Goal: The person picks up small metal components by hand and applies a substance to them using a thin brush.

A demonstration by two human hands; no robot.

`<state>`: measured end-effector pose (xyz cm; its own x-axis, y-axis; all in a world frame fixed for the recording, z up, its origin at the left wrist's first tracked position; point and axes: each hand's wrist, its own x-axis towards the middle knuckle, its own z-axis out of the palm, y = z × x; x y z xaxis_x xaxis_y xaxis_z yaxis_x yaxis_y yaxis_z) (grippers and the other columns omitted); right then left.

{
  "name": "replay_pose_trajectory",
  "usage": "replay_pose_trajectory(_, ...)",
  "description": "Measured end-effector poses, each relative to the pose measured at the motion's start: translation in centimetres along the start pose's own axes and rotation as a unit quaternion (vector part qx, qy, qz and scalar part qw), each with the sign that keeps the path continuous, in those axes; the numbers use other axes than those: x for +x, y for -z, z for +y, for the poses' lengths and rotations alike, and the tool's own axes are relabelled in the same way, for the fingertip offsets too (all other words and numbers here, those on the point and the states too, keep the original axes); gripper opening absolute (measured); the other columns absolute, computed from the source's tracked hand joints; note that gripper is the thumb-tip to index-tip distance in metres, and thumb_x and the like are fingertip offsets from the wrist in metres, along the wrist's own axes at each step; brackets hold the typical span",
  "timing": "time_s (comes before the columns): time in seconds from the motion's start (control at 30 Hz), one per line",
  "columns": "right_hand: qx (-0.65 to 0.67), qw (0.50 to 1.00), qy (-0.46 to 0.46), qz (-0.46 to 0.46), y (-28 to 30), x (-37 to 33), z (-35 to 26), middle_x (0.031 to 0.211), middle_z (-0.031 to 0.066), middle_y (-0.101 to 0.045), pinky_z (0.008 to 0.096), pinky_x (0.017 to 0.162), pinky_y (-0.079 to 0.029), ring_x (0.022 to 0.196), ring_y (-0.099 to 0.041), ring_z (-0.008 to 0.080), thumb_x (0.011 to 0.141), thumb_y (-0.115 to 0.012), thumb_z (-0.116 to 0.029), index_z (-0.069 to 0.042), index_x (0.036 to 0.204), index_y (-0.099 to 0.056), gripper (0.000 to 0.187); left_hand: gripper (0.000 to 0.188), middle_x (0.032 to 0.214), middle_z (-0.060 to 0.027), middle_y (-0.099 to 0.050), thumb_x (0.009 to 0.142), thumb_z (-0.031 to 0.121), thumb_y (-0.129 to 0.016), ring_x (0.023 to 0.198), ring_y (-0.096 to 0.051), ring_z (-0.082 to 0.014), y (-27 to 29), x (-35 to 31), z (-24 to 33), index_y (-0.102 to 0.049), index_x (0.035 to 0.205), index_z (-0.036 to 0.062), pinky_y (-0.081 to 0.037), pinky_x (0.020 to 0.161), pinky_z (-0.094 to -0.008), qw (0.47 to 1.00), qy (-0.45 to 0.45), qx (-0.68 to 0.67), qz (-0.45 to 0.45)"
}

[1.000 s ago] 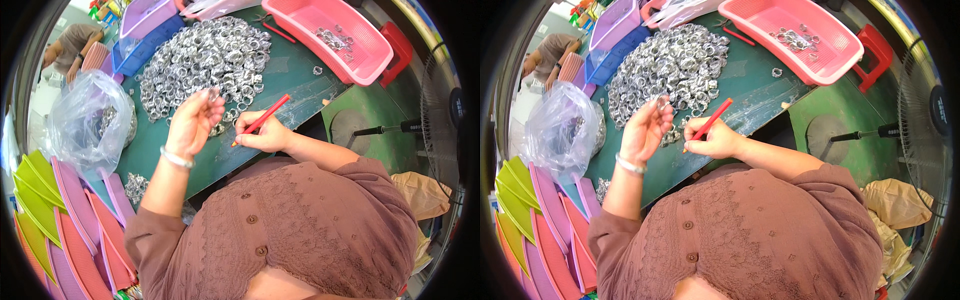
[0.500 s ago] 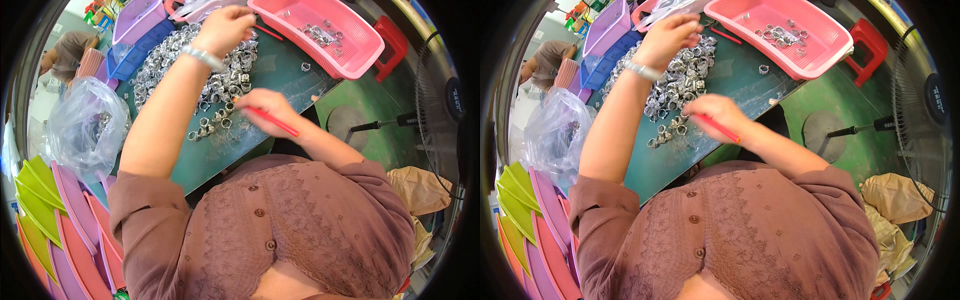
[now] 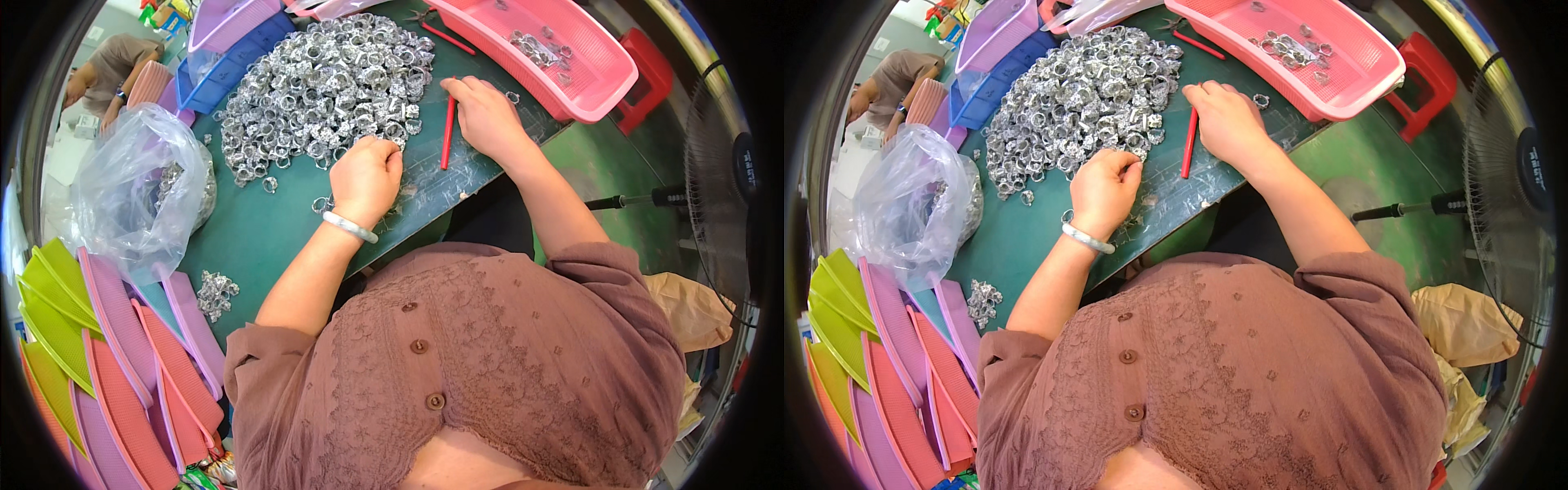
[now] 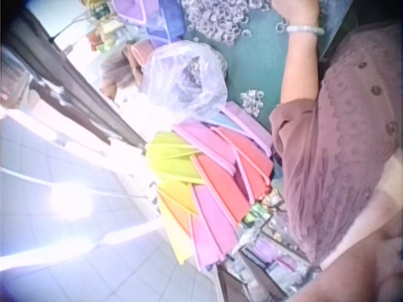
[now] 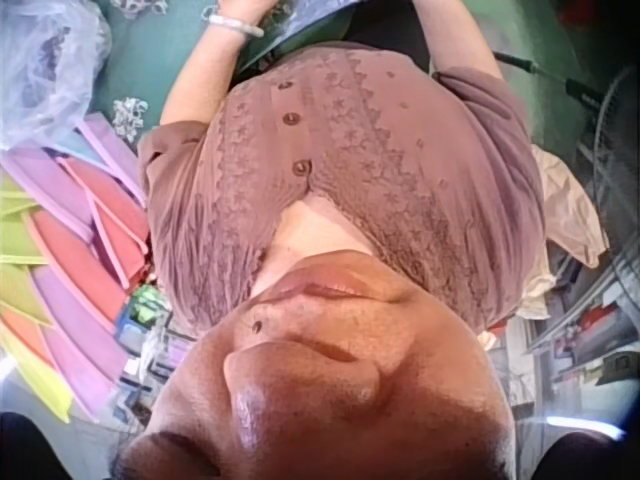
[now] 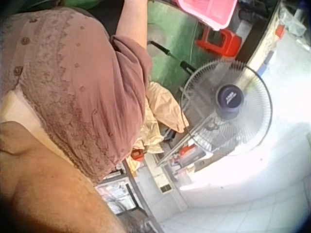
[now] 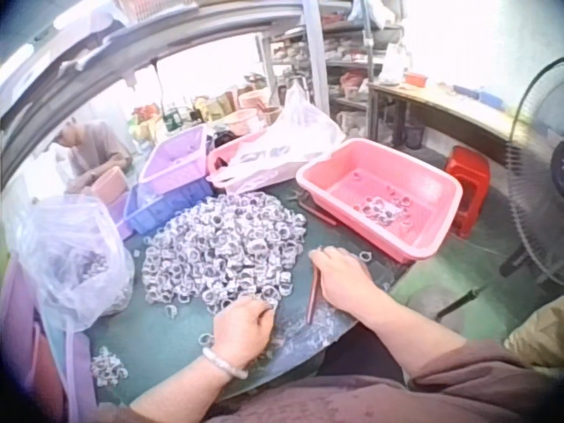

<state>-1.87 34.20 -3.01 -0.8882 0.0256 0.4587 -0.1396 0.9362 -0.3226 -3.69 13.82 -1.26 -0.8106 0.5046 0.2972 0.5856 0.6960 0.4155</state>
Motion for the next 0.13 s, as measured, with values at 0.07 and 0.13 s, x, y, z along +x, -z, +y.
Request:
replay_pose_trajectory(0.07, -0.002, 1.0, -0.007, 0.0, 0.19, -0.14, -0.21, 0.088, 0.0114, -0.054, 0.0391, 0.073, -0.044, 0.086, -0.052, 0.0316, 0.073, -0.05, 0.001, -0.006, 0.104, -0.052, 0.032, 0.011, 0.07, -0.006, -0.057, 0.072, 0.019, -0.062, 0.06, -0.057, -0.0215, 0.14, -0.57, -0.31, -0.064, 0.075, 0.0088, -0.044, 0.054, -0.0329, 0.999, 0.02, -0.036, 0.013)
replay_pose_trajectory(0.13, -0.003, 1.0, -0.018, -0.01, 0.64, -0.22, -0.63, 0.093, 0.0114, -0.054, 0.0391, 0.075, -0.044, 0.09, -0.051, 0.0314, 0.072, -0.051, 0.0, -0.007, 0.108, -0.05, 0.037, 0.01, 0.072, -0.0059, -0.059, 0.072, 0.018, -0.063, 0.061, -0.058, -0.0189, 0.51, -0.92, -0.63, -0.064, 0.075, 0.0088, -0.044, 0.056, -0.0312, 0.999, 0.038, -0.035, 0.008)
